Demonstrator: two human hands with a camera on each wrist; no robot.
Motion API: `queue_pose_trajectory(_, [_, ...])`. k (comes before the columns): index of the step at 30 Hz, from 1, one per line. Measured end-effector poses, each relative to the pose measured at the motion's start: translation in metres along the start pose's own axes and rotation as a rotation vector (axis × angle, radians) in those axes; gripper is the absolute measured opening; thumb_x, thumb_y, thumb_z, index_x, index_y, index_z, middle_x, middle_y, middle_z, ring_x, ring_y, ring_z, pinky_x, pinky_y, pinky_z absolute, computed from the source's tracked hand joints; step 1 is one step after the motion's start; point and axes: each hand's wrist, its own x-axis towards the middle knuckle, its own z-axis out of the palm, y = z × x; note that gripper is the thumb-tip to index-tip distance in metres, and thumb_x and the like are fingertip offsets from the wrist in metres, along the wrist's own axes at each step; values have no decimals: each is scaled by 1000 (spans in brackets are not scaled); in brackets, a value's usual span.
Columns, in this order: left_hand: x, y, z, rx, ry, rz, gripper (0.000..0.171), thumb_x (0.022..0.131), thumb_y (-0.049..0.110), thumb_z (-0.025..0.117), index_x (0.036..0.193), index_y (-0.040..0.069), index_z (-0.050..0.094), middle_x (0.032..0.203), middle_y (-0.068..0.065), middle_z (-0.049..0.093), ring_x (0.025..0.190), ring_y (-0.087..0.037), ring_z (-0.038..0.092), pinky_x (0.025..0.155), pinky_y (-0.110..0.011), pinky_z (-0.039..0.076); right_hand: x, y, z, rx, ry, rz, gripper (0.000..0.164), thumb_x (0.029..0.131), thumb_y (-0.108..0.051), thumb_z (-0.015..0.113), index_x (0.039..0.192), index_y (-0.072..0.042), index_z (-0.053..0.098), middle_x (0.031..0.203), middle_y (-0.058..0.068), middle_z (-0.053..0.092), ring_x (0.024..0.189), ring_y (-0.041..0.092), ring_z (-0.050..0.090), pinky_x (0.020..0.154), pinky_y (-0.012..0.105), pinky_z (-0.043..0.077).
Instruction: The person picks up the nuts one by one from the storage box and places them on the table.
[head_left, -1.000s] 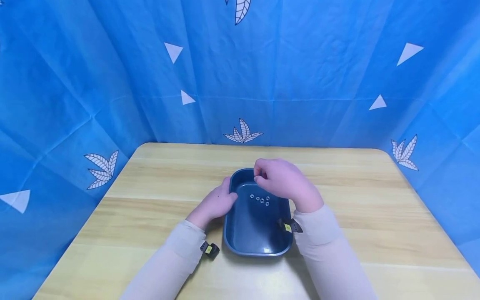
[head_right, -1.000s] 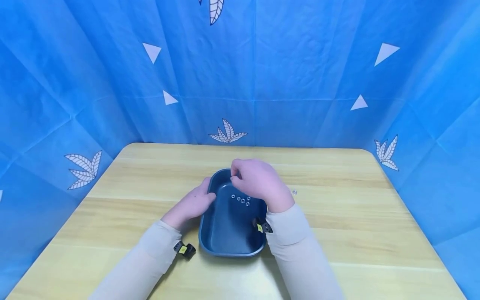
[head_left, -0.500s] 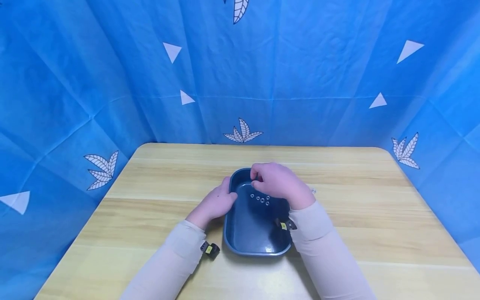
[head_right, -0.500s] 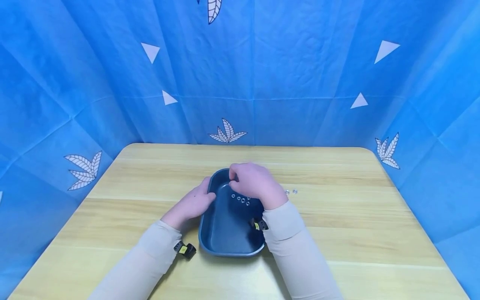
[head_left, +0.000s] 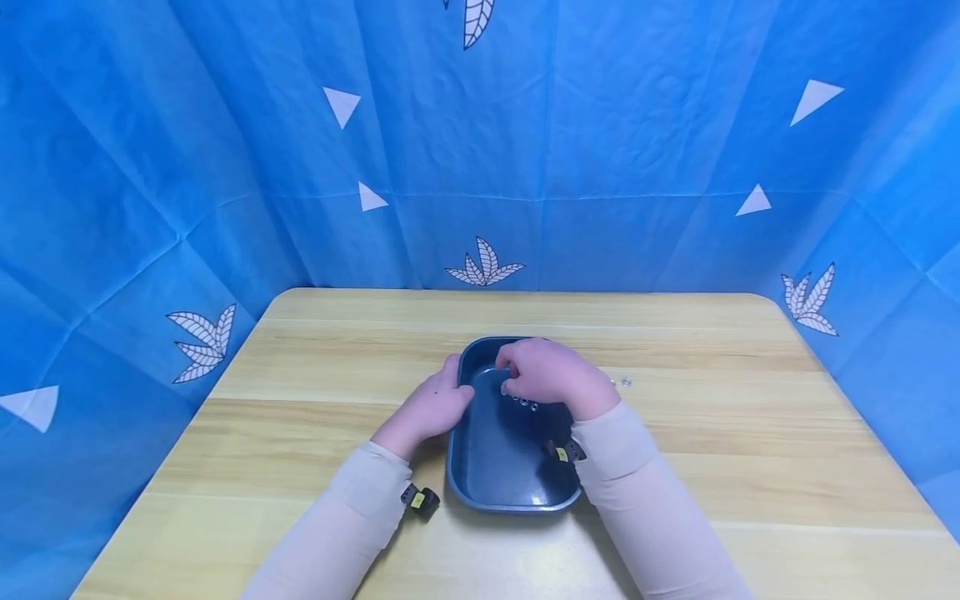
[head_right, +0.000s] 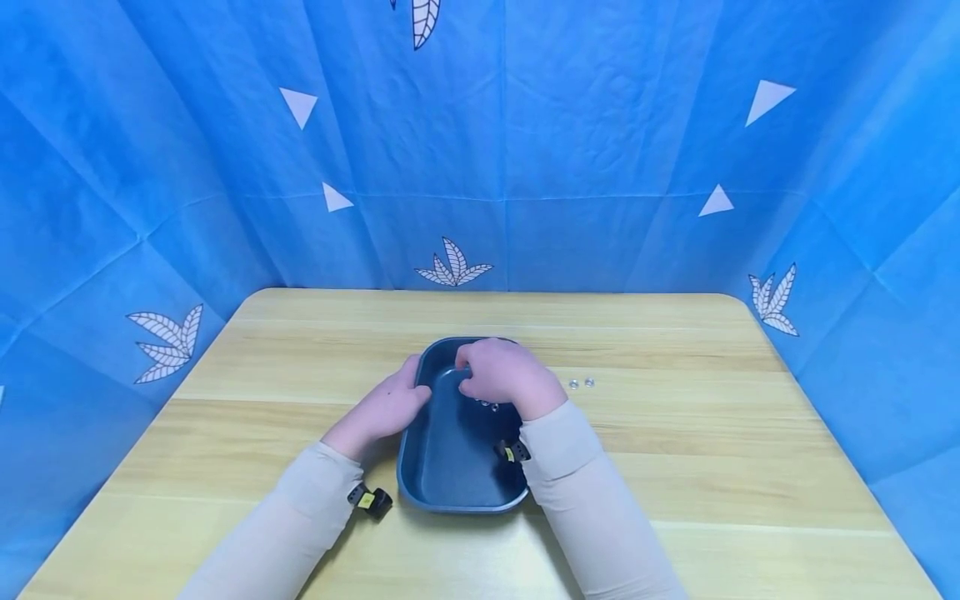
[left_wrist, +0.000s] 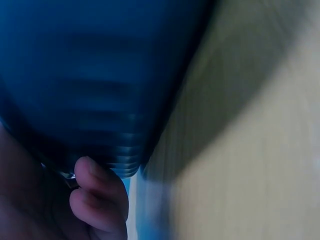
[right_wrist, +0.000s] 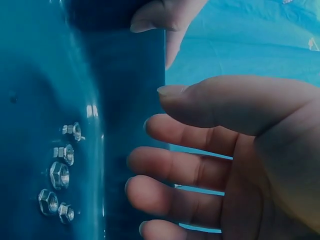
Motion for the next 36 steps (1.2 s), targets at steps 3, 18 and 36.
queue_pose_trajectory(3, [0,1,0,3,3,2,54,104,30,44,153,12,32,148,-10,51,121,-29,55,104,-58,43,2,1,1,-12,-15,4,33,95,-25,70,125,-13,69,91,-4,66,75,13,61,76,35,53])
queue_pose_trajectory(18, [0,2,-1,17,15,17,51,104,27,43,152,10,33,148,-12,51,124,-28,54,107,-57,40,4,5,5,-13,-122,-12,36,93,-22,70,129,-14,68,113,3,68,87,14,62,86,37,54])
queue_pose_trajectory(36, [-1,1,3,44,22,16,49,104,28,41,150,11,34,139,-11,56,113,-27,57,100,-55,46,6,12,15,-15,-151,-41,31,90,-18,73,121,-16,73,110,0,65,81,13,60,77,33,53])
